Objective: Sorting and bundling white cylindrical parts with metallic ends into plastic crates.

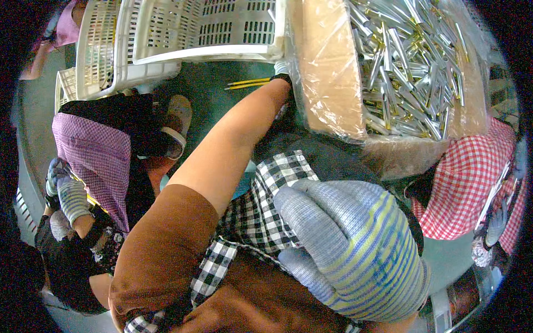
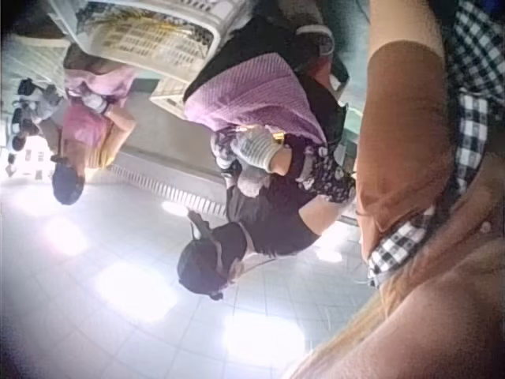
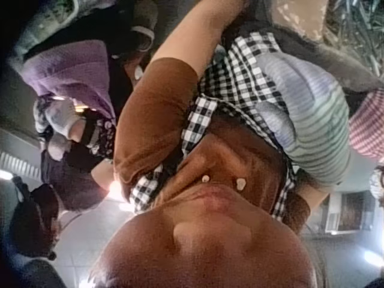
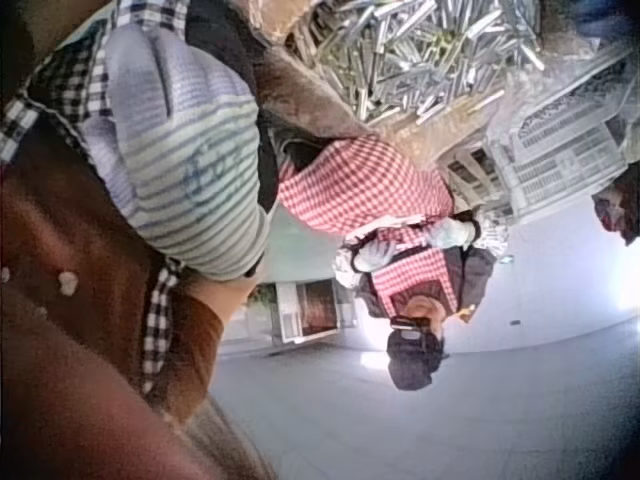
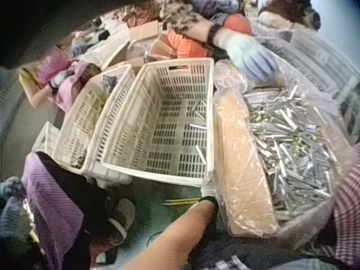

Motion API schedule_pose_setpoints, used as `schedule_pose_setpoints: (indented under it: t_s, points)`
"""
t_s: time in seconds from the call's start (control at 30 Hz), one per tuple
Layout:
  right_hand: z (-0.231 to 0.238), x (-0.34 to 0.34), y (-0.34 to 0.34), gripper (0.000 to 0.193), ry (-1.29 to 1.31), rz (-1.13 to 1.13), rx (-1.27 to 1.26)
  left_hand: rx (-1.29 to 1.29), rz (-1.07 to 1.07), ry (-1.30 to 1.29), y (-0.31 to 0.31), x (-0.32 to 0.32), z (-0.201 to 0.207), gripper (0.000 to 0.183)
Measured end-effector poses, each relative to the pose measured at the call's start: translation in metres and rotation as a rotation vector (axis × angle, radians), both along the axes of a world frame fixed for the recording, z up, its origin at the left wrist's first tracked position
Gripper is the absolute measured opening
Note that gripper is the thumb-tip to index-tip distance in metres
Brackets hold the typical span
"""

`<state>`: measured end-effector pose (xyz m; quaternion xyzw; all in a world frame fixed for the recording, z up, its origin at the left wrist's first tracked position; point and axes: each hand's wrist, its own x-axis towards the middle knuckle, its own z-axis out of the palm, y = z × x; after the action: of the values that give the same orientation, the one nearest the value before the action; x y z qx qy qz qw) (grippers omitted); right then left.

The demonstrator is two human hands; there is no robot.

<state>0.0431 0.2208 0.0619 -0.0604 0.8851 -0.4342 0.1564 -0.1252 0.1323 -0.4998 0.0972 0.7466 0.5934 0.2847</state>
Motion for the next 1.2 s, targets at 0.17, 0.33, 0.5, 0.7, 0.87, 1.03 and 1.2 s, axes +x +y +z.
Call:
schedule_pose_setpoints:
  t_s: [0.17,0.33,0.5,0.7,0.87,1.03,1.2]
  points:
    - [-0.007,0.009,0.012,0.051,-0.093,-0.127,0.101,0.083,-0.231,-0.223,0.062,0.058,0.044,0.047]
    - [-0.013,0.019,0.02,0.051,-0.08,-0.141,0.066,-0.064,-0.489,0.025,0.0,0.032,0.19,0.046]
    - [-0.005,0.009,0.012,0.05,-0.027,-0.08,0.025,0.283,-0.243,-0.339,-0.075,0.033,0.275,0.034]
    - [-0.017,0.015,0.019,0.05,-0.001,-0.153,0.009,0.576,-0.421,-0.498,-0.07,0.036,0.341,0.035]
    - [-0.017,0.021,0.022,0.048,-0.025,-0.241,0.022,0.527,-0.565,-0.285,-0.071,0.042,0.394,0.04]
    - [-0.018,0.03,0.027,0.044,-0.064,-0.288,0.009,0.533,-0.654,-0.088,-0.073,0.043,0.422,0.027]
    - [-0.029,0.032,0.033,0.042,-0.055,-0.311,-0.024,0.577,-0.723,0.032,-0.071,0.045,0.429,0.031]
